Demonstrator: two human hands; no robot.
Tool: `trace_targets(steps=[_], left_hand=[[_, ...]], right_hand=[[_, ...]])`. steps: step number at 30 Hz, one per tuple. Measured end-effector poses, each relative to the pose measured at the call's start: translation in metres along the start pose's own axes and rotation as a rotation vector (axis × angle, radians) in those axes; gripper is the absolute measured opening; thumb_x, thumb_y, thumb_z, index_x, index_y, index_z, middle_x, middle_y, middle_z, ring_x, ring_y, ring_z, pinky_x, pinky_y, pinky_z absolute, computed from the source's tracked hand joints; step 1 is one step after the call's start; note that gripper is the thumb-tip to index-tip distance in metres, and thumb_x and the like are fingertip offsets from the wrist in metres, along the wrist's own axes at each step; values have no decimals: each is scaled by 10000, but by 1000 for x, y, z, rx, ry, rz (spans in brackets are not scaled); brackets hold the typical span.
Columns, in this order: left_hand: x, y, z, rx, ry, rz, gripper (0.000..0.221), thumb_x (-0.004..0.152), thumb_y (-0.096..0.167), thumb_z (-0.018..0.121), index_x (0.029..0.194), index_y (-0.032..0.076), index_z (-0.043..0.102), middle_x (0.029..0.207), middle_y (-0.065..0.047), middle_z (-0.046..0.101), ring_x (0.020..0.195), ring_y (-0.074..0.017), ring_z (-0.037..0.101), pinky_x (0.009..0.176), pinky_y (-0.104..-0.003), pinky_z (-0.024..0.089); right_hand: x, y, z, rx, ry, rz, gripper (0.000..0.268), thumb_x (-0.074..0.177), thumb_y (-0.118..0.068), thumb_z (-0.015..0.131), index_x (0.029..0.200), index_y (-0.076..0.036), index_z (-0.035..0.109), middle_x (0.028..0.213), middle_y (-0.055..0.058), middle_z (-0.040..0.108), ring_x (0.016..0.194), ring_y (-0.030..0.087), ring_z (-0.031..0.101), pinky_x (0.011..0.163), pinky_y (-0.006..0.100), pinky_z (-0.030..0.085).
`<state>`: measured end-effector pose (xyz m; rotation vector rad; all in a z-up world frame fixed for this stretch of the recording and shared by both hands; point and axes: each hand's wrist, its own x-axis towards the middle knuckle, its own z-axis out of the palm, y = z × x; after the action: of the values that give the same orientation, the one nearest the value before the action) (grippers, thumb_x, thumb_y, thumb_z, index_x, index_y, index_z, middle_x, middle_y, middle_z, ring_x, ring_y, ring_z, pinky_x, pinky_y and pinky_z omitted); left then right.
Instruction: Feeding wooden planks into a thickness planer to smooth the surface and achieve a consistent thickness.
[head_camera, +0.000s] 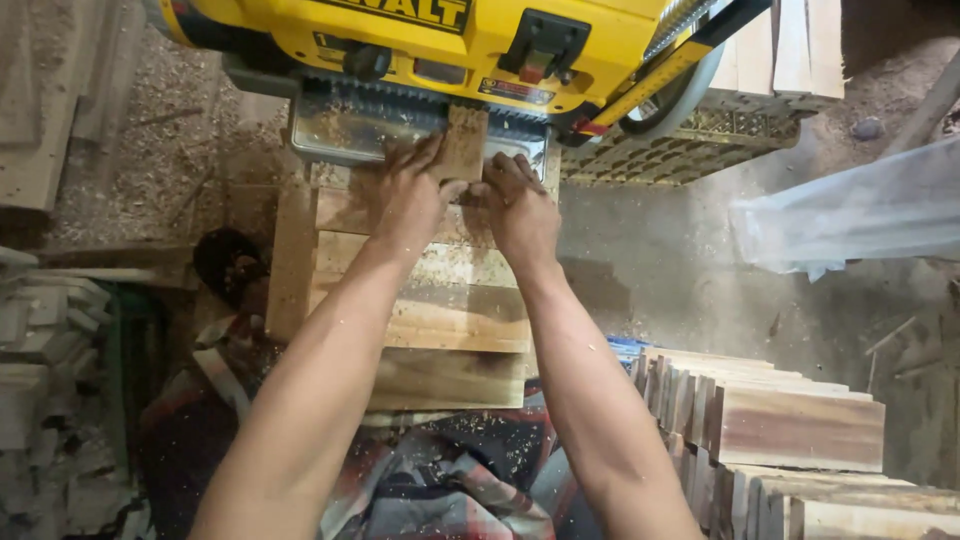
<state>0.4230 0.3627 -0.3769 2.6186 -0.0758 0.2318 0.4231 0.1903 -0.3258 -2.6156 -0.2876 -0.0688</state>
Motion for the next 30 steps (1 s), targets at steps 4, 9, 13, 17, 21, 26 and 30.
trace_targets(steps=[4, 9, 13, 17, 21, 26, 30], left_hand=[[-11, 11, -14, -1, 63, 54, 622, 932, 416, 748, 1442, 89, 606, 1534, -68, 554, 1388, -254, 531, 1207, -518, 321], [-27, 27, -45, 22, 19, 65, 680, 984, 367, 712, 1558, 97, 466, 1627, -82, 440, 1486, -232, 413, 1239, -579, 215], [-37, 22, -33, -5, 24, 70, 663, 968, 337, 724, 1527, 60, 502, 1624, -116, 442, 1502, -256, 392, 1230, -608, 189], [-44, 19, -30, 33, 47, 99, 665, 932, 340, 756, 1501, 69, 542, 1619, -109, 457, 1524, -248, 352, 1224, -648, 130], [-55, 8, -38, 47, 19, 91, 689, 931, 348, 726, 1534, 99, 505, 1658, -67, 411, 1548, -213, 314, 1235, -650, 58], [-70, -12, -57, 155, -105, -36, 779, 963, 513, 595, 1610, 125, 402, 1714, -69, 308, 1590, -252, 224, 1212, -726, -119], [-95, -30, -69, 182, 5, -51, 845, 895, 518, 686, 1563, 46, 475, 1623, -173, 455, 1537, -324, 346, 1246, -670, 15]], right_hand=[[9, 8, 13, -5, 9, 143, 350, 974, -552, 662, 1253, -349, 717, 1398, -44, 642, 1295, 314, 596, 1096, 547, 501], [4, 23, 20, 104, 15, 111, 334, 1002, -405, 676, 1320, -304, 693, 1454, -22, 617, 1393, 289, 516, 1176, 525, 417], [-5, 18, 9, 52, 1, -96, 358, 1053, -315, 604, 1391, -212, 660, 1494, 70, 580, 1421, 348, 471, 1199, 543, 368], [-6, 8, -7, -41, -158, -89, 471, 1018, -253, 593, 1488, -229, 564, 1583, 51, 484, 1489, 336, 380, 1189, 576, 361], [-12, 15, 1, -51, -208, -74, 620, 954, -185, 673, 1549, -187, 497, 1630, 84, 414, 1520, 352, 323, 1172, 604, 370], [-17, 12, 2, -22, -297, 31, 675, 980, -302, 657, 1599, -211, 403, 1693, 25, 298, 1566, 303, 224, 1181, 596, 354], [-28, -4, -16, -30, -308, 33, 670, 969, -265, 647, 1588, -169, 410, 1690, 52, 311, 1564, 320, 243, 1172, 626, 349]])
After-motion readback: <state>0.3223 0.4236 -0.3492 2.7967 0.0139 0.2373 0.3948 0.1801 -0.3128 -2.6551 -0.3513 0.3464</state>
